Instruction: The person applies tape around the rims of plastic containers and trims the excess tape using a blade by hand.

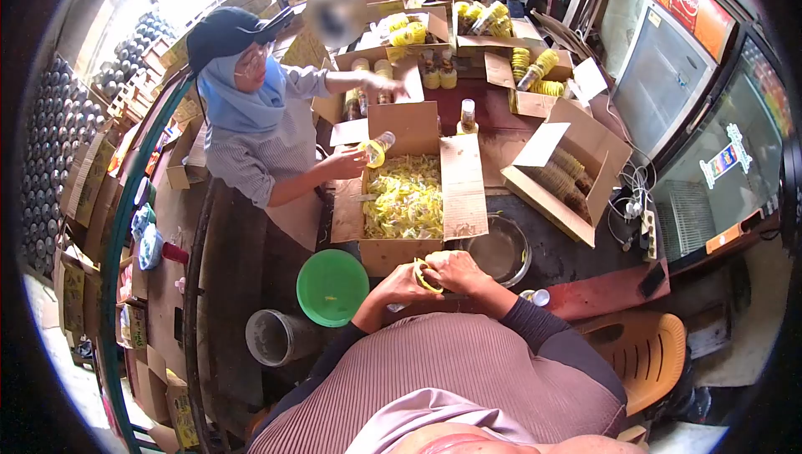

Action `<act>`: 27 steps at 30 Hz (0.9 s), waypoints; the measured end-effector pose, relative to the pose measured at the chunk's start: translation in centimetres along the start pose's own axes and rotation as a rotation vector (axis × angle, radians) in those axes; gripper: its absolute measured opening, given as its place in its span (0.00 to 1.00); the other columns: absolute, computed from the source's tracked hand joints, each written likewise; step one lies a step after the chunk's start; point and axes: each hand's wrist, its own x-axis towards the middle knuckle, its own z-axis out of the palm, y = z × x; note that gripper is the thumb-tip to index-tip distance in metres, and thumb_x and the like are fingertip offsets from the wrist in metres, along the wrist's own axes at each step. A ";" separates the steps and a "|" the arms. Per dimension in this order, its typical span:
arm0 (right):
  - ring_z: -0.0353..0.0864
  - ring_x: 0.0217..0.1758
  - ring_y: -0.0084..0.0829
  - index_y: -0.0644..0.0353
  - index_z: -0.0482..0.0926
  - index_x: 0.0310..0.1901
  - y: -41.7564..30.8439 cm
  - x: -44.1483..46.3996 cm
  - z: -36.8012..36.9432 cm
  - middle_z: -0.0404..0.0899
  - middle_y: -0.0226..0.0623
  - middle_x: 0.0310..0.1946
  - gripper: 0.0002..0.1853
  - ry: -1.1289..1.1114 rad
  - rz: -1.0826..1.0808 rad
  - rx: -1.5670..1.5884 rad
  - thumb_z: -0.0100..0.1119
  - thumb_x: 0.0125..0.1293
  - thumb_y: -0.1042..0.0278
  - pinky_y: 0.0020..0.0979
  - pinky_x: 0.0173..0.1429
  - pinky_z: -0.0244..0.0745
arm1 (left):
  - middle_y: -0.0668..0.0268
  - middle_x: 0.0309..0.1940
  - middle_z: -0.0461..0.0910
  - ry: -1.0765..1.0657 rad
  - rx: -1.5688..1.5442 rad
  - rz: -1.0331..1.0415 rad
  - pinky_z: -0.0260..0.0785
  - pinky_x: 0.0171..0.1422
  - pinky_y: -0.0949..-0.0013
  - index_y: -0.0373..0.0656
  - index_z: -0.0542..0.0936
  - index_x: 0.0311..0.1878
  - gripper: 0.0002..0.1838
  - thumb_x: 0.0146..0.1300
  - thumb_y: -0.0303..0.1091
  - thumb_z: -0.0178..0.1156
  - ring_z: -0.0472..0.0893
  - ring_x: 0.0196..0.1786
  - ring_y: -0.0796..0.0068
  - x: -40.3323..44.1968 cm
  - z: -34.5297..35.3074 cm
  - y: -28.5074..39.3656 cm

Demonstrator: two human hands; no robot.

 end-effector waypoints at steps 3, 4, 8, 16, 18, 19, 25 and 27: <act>0.80 0.33 0.44 0.56 0.78 0.35 0.2 0.7 -0.2 0.79 0.42 0.27 0.19 0.020 0.010 0.156 0.45 0.69 0.50 0.44 0.35 0.73 | 0.68 0.29 0.80 -0.076 -0.158 -0.068 0.71 0.40 0.70 0.40 0.78 0.39 0.23 0.43 0.41 0.77 0.76 0.33 0.81 -0.2 -1.5 -0.1; 0.80 0.32 0.44 0.56 0.79 0.36 0.1 0.7 -0.7 0.79 0.42 0.27 0.19 -0.021 0.078 0.207 0.44 0.70 0.50 0.43 0.35 0.72 | 0.70 0.28 0.79 -0.085 -0.179 0.001 0.70 0.39 0.71 0.41 0.77 0.38 0.23 0.44 0.41 0.77 0.74 0.33 0.83 0.0 -1.5 -0.8; 0.79 0.30 0.44 0.57 0.78 0.33 0.0 1.3 -1.0 0.78 0.42 0.25 0.19 0.084 0.070 0.294 0.47 0.69 0.50 0.41 0.35 0.72 | 0.67 0.29 0.79 0.062 -0.075 0.064 0.70 0.39 0.70 0.39 0.77 0.37 0.24 0.43 0.42 0.76 0.75 0.32 0.80 -0.2 -1.6 0.2; 0.78 0.30 0.47 0.60 0.73 0.29 -1.3 1.7 -0.5 0.77 0.43 0.25 0.20 -0.023 0.124 0.100 0.52 0.65 0.48 0.44 0.35 0.71 | 0.55 0.27 0.81 0.152 0.106 0.005 0.72 0.37 0.65 0.34 0.76 0.36 0.25 0.41 0.41 0.75 0.81 0.30 0.70 -0.5 -1.4 0.2; 0.78 0.31 0.48 0.60 0.74 0.30 -1.4 1.7 0.0 0.76 0.44 0.26 0.19 0.063 0.100 0.153 0.51 0.67 0.50 0.44 0.34 0.70 | 0.55 0.27 0.81 0.162 0.083 0.011 0.72 0.37 0.65 0.33 0.75 0.36 0.25 0.41 0.41 0.75 0.81 0.30 0.71 -1.0 -1.7 0.1; 0.78 0.31 0.48 0.60 0.74 0.30 -1.8 1.8 -0.3 0.76 0.44 0.26 0.19 0.058 0.095 0.145 0.51 0.67 0.50 0.44 0.34 0.70 | 0.55 0.26 0.81 0.160 0.068 0.015 0.72 0.37 0.65 0.33 0.75 0.36 0.26 0.41 0.42 0.75 0.80 0.30 0.71 -1.2 -1.9 0.0; 0.75 0.26 0.43 0.61 0.72 0.27 -2.0 1.7 -0.6 0.71 0.43 0.22 0.20 0.056 0.083 0.377 0.50 0.70 0.53 0.40 0.32 0.68 | 0.58 0.30 0.80 0.130 0.028 0.027 0.71 0.38 0.66 0.34 0.75 0.37 0.28 0.40 0.44 0.75 0.79 0.33 0.72 -1.8 -2.6 1.0; 0.72 0.24 0.37 0.62 0.71 0.26 -1.8 1.4 -0.3 0.70 0.40 0.21 0.19 0.069 0.109 0.476 0.50 0.70 0.55 0.36 0.31 0.66 | 0.57 0.31 0.80 0.160 0.025 0.084 0.71 0.39 0.66 0.34 0.75 0.38 0.28 0.40 0.44 0.75 0.79 0.34 0.71 -2.2 -2.6 1.8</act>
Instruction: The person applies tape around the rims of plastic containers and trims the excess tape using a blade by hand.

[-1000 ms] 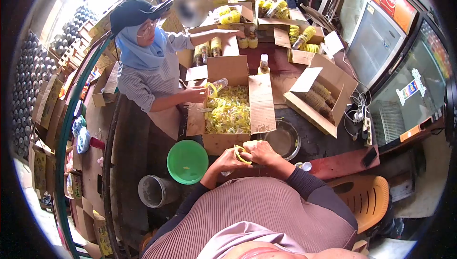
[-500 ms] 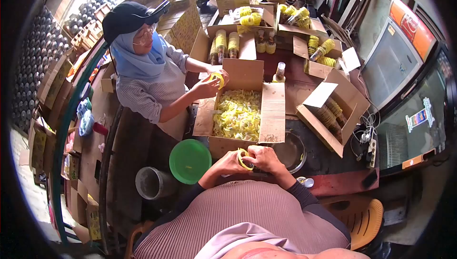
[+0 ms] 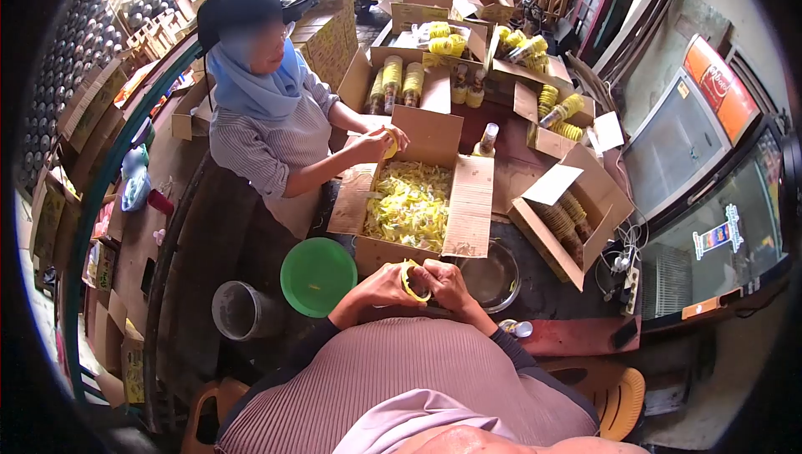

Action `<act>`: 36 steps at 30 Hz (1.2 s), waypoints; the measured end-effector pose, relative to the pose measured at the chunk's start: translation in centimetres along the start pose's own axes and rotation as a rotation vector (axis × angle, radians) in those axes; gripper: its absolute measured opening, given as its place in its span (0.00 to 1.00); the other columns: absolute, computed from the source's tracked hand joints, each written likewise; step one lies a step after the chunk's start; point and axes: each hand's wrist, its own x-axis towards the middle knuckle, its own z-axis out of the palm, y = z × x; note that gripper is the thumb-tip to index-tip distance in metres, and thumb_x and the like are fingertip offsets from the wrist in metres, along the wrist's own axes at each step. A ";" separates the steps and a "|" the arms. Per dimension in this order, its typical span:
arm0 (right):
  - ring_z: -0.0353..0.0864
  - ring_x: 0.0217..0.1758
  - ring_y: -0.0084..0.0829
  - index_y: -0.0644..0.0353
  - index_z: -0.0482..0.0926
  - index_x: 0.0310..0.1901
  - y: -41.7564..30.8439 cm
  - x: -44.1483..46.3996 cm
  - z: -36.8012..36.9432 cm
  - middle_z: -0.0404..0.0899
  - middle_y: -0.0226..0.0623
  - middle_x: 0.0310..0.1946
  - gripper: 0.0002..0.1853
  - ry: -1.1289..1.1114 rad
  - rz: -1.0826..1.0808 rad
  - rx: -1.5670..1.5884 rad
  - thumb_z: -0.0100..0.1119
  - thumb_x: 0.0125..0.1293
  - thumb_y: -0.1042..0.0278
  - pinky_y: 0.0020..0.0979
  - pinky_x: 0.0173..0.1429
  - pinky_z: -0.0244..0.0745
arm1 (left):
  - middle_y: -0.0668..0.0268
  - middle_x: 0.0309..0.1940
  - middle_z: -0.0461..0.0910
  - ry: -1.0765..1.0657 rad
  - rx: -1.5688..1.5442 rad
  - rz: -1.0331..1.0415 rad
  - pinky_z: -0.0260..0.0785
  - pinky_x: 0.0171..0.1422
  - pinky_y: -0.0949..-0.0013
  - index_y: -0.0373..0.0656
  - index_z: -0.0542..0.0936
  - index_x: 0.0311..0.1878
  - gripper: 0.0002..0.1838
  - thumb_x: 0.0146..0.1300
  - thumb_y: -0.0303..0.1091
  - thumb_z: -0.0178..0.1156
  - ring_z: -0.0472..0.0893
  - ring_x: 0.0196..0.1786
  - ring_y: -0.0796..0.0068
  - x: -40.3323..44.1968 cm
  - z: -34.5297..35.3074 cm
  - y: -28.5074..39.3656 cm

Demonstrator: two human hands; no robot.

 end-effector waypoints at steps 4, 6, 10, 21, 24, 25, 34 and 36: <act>0.65 0.26 0.15 0.62 0.73 0.25 -0.3 -0.3 0.0 0.68 0.26 0.20 0.15 0.059 0.016 0.458 0.49 0.71 0.67 0.23 0.30 0.62 | 0.58 0.29 0.80 0.029 -0.045 -0.068 0.72 0.40 0.64 0.35 0.75 0.40 0.26 0.40 0.42 0.73 0.80 0.32 0.70 -0.3 0.5 2.3; 0.66 0.26 0.15 0.61 0.73 0.25 -0.8 -0.6 0.2 0.69 0.23 0.21 0.15 0.058 0.070 0.562 0.48 0.71 0.69 0.22 0.30 0.62 | 0.59 0.29 0.80 0.105 0.025 0.048 0.72 0.39 0.64 0.36 0.75 0.39 0.25 0.40 0.39 0.72 0.80 0.31 0.68 -0.1 1.2 0.6; 0.69 0.31 0.14 0.63 0.77 0.33 -0.5 -0.8 0.6 0.75 0.23 0.27 0.11 0.112 0.130 0.785 0.50 0.71 0.68 0.20 0.36 0.66 | 0.57 0.29 0.80 0.188 0.029 0.099 0.72 0.38 0.64 0.37 0.75 0.40 0.24 0.40 0.38 0.71 0.79 0.30 0.65 -0.4 2.2 0.7; 0.58 0.25 0.12 0.57 0.73 0.25 0.9 -0.6 2.5 0.64 0.18 0.21 0.13 0.245 0.211 0.879 0.51 0.70 0.66 0.21 0.28 0.55 | 0.56 0.32 0.80 0.270 0.182 0.001 0.73 0.42 0.62 0.39 0.75 0.39 0.23 0.39 0.34 0.72 0.82 0.35 0.59 -0.6 4.0 -1.3; 0.56 0.24 0.12 0.55 0.69 0.22 1.6 -0.3 3.2 0.61 0.17 0.20 0.15 0.296 0.243 1.005 0.51 0.70 0.68 0.21 0.27 0.53 | 0.55 0.33 0.80 0.314 0.198 0.044 0.73 0.42 0.60 0.40 0.75 0.39 0.21 0.41 0.35 0.71 0.81 0.37 0.54 -0.6 4.0 -0.7; 0.66 0.29 0.13 0.56 0.72 0.27 2.3 -0.4 3.1 0.69 0.20 0.24 0.12 0.260 0.217 0.954 0.52 0.70 0.68 0.20 0.33 0.62 | 0.55 0.33 0.80 0.311 0.219 0.048 0.73 0.41 0.60 0.40 0.75 0.39 0.21 0.42 0.35 0.71 0.81 0.37 0.54 -0.6 3.9 -0.6; 0.64 0.25 0.14 0.56 0.74 0.29 1.9 -0.9 -0.5 0.67 0.22 0.21 0.21 0.121 0.153 0.740 0.45 0.73 0.49 0.19 0.29 0.62 | 0.63 0.31 0.80 0.298 0.027 0.063 0.74 0.38 0.71 0.38 0.76 0.42 0.24 0.42 0.33 0.77 0.80 0.32 0.78 -0.9 2.7 -0.4; 0.65 0.26 0.14 0.57 0.75 0.32 3.7 -1.2 -0.5 0.69 0.22 0.23 0.18 0.206 0.227 0.705 0.48 0.73 0.53 0.18 0.30 0.63 | 0.67 0.31 0.80 0.299 -0.049 0.013 0.74 0.39 0.74 0.37 0.76 0.42 0.27 0.42 0.37 0.79 0.79 0.33 0.81 -1.2 2.3 -1.0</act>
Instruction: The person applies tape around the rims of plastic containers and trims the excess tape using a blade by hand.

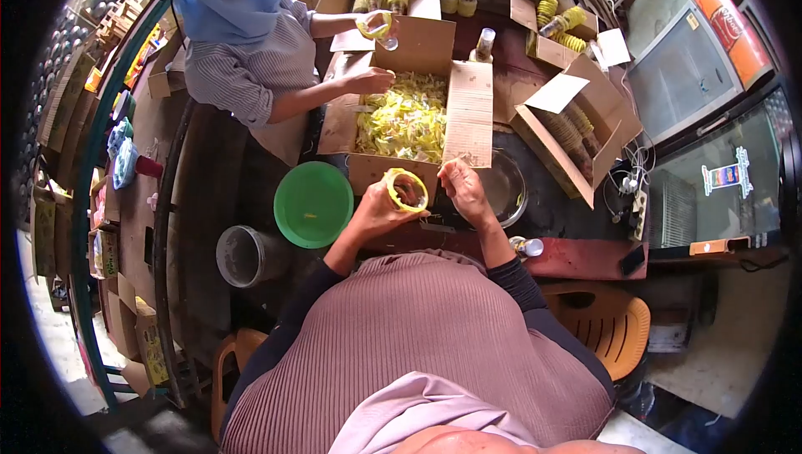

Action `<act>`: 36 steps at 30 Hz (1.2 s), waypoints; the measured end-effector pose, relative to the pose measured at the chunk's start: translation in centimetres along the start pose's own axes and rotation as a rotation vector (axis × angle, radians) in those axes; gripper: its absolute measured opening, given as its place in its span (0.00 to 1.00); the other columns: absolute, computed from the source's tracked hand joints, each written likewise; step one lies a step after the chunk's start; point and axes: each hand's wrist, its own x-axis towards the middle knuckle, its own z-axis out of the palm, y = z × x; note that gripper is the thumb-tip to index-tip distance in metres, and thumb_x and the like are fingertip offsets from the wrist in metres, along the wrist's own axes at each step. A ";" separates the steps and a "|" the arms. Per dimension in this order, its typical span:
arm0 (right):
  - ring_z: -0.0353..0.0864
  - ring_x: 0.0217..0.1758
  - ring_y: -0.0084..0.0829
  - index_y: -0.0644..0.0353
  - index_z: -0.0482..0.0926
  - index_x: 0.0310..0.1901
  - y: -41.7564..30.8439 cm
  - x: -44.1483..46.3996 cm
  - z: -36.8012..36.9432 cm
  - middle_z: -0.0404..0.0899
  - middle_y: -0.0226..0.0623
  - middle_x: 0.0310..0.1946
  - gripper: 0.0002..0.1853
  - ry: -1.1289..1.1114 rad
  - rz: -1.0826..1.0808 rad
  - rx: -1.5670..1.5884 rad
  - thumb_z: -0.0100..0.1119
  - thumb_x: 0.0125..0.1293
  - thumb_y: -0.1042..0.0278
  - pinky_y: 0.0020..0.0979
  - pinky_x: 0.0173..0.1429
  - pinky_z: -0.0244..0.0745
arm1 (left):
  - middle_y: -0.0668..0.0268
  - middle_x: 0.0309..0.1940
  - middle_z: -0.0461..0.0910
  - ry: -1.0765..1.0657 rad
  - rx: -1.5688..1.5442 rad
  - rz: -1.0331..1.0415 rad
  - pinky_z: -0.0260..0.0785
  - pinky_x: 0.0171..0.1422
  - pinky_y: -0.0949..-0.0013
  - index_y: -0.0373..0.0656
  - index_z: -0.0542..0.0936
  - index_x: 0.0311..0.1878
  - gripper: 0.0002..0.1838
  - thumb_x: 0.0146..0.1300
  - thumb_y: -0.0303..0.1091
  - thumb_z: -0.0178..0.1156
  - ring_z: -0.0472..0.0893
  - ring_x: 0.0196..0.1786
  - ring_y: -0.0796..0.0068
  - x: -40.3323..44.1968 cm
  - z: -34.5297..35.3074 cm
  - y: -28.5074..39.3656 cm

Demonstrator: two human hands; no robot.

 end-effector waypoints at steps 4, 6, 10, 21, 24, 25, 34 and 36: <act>0.67 0.27 0.17 0.59 0.77 0.35 0.2 -0.7 -0.3 0.71 0.24 0.25 0.12 0.070 0.038 -0.093 0.53 0.71 0.60 0.20 0.33 0.66 | 0.65 0.36 0.79 -0.026 0.060 0.003 0.74 0.43 0.71 0.38 0.72 0.47 0.29 0.44 0.35 0.77 0.80 0.38 0.76 -0.5 -0.4 -0.7; 0.69 0.28 0.19 0.63 0.77 0.38 -1.0 -1.6 1.0 0.73 0.27 0.27 0.08 0.107 -0.139 -0.362 0.57 0.67 0.67 0.23 0.35 0.68 | 0.63 0.38 0.77 0.015 0.059 0.061 0.73 0.47 0.70 0.39 0.71 0.49 0.26 0.48 0.32 0.72 0.79 0.41 0.73 -0.7 -0.2 -1.6; 0.74 0.38 0.32 0.62 0.80 0.38 -3.5 -2.4 3.3 0.76 0.35 0.33 0.10 -0.084 -0.282 -0.563 0.61 0.63 0.64 0.32 0.45 0.70 | 0.56 0.42 0.74 0.051 0.228 0.074 0.70 0.52 0.60 0.40 0.68 0.52 0.28 0.47 0.32 0.68 0.76 0.47 0.56 -1.2 0.6 -2.3; 0.78 0.36 0.24 0.66 0.80 0.38 -1.9 -2.2 3.6 0.80 0.35 0.32 0.10 -0.117 0.021 -0.246 0.63 0.61 0.67 0.26 0.43 0.73 | 0.56 0.43 0.78 0.113 0.373 -0.097 0.73 0.49 0.60 0.41 0.69 0.54 0.31 0.47 0.35 0.72 0.80 0.47 0.55 -1.6 1.0 -3.3; 0.80 0.39 0.27 0.66 0.79 0.40 -0.3 -1.2 1.2 0.81 0.38 0.35 0.10 -0.001 0.044 -0.246 0.59 0.65 0.66 0.28 0.46 0.74 | 0.59 0.39 0.79 0.137 0.233 -0.164 0.74 0.45 0.65 0.41 0.69 0.52 0.31 0.45 0.33 0.74 0.81 0.42 0.63 -1.6 0.2 -3.2; 0.80 0.41 0.34 0.64 0.79 0.39 0.4 -1.3 0.8 0.80 0.40 0.36 0.10 0.019 -0.009 -0.462 0.59 0.64 0.65 0.32 0.47 0.73 | 0.60 0.38 0.79 0.142 0.186 -0.185 0.74 0.44 0.66 0.41 0.69 0.51 0.31 0.45 0.33 0.75 0.81 0.40 0.66 -1.7 -0.2 -3.6; 0.76 0.47 0.45 0.61 0.76 0.37 12.7 -4.7 -2.2 0.75 0.44 0.39 0.11 -0.249 0.019 -1.179 0.64 0.53 0.69 0.42 0.48 0.74 | 0.66 0.39 0.76 0.170 -0.003 -0.359 0.74 0.45 0.75 0.40 0.67 0.52 0.30 0.49 0.29 0.74 0.78 0.42 0.79 -2.6 -1.6 -5.4; 0.75 0.47 0.45 0.61 0.76 0.37 14.7 -4.5 -2.7 0.75 0.45 0.40 0.13 -0.221 0.042 -1.240 0.65 0.51 0.69 0.42 0.48 0.74 | 0.65 0.41 0.76 0.167 0.004 -0.334 0.74 0.45 0.75 0.39 0.66 0.52 0.30 0.50 0.28 0.73 0.79 0.42 0.78 -2.8 -1.6 -7.1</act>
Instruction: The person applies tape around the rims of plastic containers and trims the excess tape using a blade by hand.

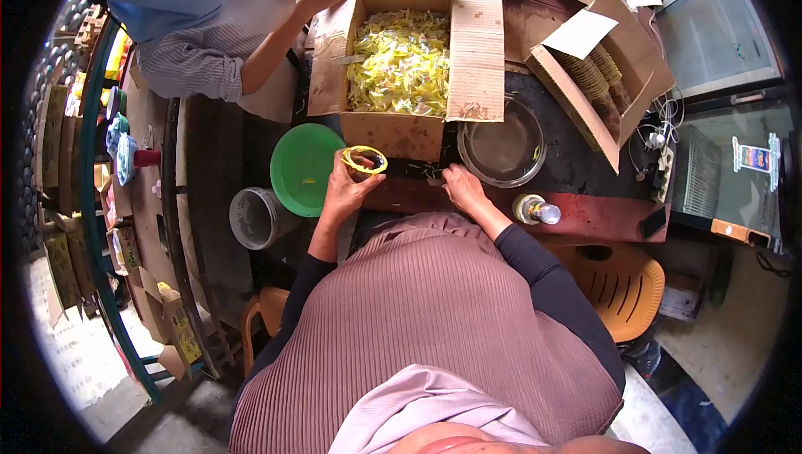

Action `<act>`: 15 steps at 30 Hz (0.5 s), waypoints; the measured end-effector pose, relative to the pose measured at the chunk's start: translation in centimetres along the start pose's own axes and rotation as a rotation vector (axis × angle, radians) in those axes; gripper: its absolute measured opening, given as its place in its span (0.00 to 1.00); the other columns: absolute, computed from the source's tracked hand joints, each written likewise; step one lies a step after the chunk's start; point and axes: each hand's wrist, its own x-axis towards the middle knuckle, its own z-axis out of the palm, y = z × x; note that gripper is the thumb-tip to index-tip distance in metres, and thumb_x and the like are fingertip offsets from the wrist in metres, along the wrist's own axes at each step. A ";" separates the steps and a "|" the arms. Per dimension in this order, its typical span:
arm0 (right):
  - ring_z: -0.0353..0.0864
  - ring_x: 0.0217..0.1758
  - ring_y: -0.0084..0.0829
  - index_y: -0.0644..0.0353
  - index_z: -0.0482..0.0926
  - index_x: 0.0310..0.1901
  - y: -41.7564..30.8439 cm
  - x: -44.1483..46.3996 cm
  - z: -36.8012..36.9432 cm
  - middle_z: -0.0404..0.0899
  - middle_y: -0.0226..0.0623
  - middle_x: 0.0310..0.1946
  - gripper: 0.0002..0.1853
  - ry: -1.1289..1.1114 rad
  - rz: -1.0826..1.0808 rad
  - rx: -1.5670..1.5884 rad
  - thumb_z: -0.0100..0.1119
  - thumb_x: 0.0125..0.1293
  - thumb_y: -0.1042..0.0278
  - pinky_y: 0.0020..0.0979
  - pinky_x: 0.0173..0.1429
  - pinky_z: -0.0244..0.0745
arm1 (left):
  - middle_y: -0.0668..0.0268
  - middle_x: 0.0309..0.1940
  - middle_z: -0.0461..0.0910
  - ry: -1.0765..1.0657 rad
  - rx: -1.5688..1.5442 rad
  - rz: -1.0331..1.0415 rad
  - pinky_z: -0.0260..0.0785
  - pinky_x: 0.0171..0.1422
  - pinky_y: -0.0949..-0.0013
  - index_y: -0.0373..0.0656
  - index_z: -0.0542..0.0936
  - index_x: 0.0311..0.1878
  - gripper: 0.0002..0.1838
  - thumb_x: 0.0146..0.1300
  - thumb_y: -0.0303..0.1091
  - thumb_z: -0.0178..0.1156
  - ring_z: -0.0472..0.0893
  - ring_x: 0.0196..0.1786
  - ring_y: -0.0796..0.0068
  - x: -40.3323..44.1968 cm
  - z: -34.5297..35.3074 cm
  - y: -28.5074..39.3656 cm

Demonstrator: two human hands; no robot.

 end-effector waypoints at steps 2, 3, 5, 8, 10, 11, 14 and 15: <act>0.78 0.44 0.48 0.64 0.76 0.35 0.4 0.1 1.2 0.76 0.49 0.37 0.07 0.079 -0.105 -0.028 0.53 0.54 0.75 0.43 0.46 0.75 | 0.63 0.42 0.76 0.016 -0.026 -0.085 0.74 0.46 0.74 0.38 0.64 0.52 0.30 0.51 0.29 0.73 0.79 0.42 0.77 0.1 0.2 -0.7; 0.78 0.44 0.48 0.63 0.77 0.35 0.7 0.3 2.0 0.76 0.49 0.37 0.07 0.083 -0.123 -0.074 0.54 0.54 0.74 0.42 0.46 0.76 | 0.63 0.42 0.76 0.006 -0.018 -0.069 0.74 0.46 0.74 0.39 0.64 0.52 0.30 0.52 0.28 0.72 0.78 0.43 0.77 0.1 0.2 -0.8; 0.77 0.46 0.45 0.61 0.76 0.37 1.1 0.5 3.5 0.75 0.47 0.42 0.13 0.030 -0.110 -0.119 0.63 0.49 0.69 0.41 0.46 0.76 | 0.64 0.41 0.75 -0.013 -0.044 -0.017 0.73 0.46 0.74 0.40 0.64 0.51 0.29 0.51 0.26 0.72 0.77 0.43 0.77 0.1 0.5 -1.2; 0.77 0.44 0.45 0.60 0.76 0.37 1.7 1.5 4.9 0.75 0.46 0.40 0.11 -0.014 -0.093 -0.109 0.59 0.51 0.70 0.41 0.44 0.77 | 0.64 0.39 0.80 0.031 -0.132 0.023 0.73 0.47 0.68 0.40 0.68 0.48 0.28 0.48 0.33 0.74 0.80 0.42 0.73 0.1 1.0 -2.3; 0.78 0.44 0.45 0.60 0.76 0.37 1.4 1.6 4.9 0.76 0.46 0.39 0.12 -0.012 -0.098 -0.126 0.60 0.50 0.70 0.41 0.43 0.77 | 0.63 0.39 0.80 0.045 -0.034 0.009 0.73 0.47 0.68 0.39 0.68 0.49 0.28 0.49 0.33 0.74 0.80 0.41 0.74 -0.4 1.0 -0.5; 0.78 0.44 0.45 0.61 0.76 0.38 1.6 1.8 5.2 0.76 0.46 0.40 0.12 -0.025 -0.110 -0.142 0.61 0.49 0.70 0.41 0.43 0.77 | 0.63 0.38 0.80 0.023 -0.066 -0.018 0.73 0.47 0.69 0.39 0.68 0.49 0.29 0.49 0.34 0.74 0.80 0.41 0.75 -0.8 1.1 0.4; 0.79 0.45 0.45 0.61 0.77 0.38 1.5 2.0 5.0 0.76 0.46 0.40 0.14 -0.048 -0.110 -0.150 0.63 0.48 0.70 0.41 0.43 0.78 | 0.63 0.39 0.79 -0.040 -0.021 -0.030 0.73 0.46 0.70 0.39 0.67 0.50 0.29 0.50 0.36 0.74 0.80 0.41 0.77 -1.4 0.8 0.5; 0.79 0.45 0.45 0.61 0.77 0.38 1.5 2.2 5.2 0.76 0.46 0.40 0.14 -0.060 -0.104 -0.166 0.63 0.47 0.71 0.41 0.43 0.79 | 0.63 0.39 0.79 -0.038 -0.021 0.019 0.73 0.46 0.70 0.39 0.67 0.50 0.29 0.51 0.37 0.73 0.80 0.41 0.77 -1.4 0.9 -0.1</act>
